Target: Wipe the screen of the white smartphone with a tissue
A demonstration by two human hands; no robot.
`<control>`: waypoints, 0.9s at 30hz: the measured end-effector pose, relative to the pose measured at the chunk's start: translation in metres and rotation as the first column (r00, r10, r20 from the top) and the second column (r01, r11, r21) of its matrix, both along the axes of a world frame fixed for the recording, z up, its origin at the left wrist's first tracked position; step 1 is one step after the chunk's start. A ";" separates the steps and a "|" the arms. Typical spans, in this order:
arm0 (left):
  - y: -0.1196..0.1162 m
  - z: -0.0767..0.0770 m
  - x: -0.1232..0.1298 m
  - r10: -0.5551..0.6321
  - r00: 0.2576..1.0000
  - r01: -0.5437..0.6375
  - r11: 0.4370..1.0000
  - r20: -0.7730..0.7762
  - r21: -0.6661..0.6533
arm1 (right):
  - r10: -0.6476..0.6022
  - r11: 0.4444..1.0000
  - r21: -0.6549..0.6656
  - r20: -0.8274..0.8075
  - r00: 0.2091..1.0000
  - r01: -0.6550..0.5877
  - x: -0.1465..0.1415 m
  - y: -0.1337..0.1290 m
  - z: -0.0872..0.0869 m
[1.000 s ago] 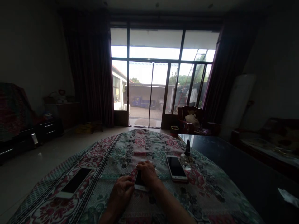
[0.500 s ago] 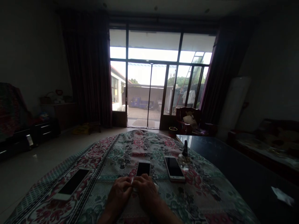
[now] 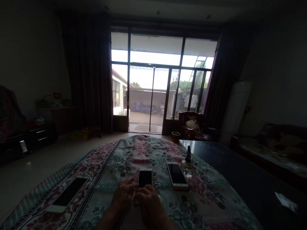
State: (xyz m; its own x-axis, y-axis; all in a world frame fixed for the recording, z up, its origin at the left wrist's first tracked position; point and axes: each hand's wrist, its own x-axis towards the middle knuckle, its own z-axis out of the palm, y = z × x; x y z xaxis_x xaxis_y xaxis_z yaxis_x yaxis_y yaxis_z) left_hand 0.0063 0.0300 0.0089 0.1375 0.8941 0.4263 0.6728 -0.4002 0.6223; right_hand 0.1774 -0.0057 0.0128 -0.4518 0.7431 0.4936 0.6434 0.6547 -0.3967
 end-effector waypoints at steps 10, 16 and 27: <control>0.011 -0.020 -0.004 -0.037 0.999 0.035 0.996 0.021 0.086 | 0.007 1.000 -0.021 -0.045 0.999 -0.008 0.000 0.000 -0.001; 0.007 -0.012 -0.004 -0.061 0.998 0.061 0.998 0.004 0.017 | 0.087 0.996 -0.039 0.011 0.996 -0.086 0.014 -0.012 0.013; 0.007 -0.011 -0.001 -0.057 0.998 0.056 0.998 -0.031 -0.028 | 0.125 0.992 0.000 0.013 0.992 -0.125 0.031 -0.016 0.016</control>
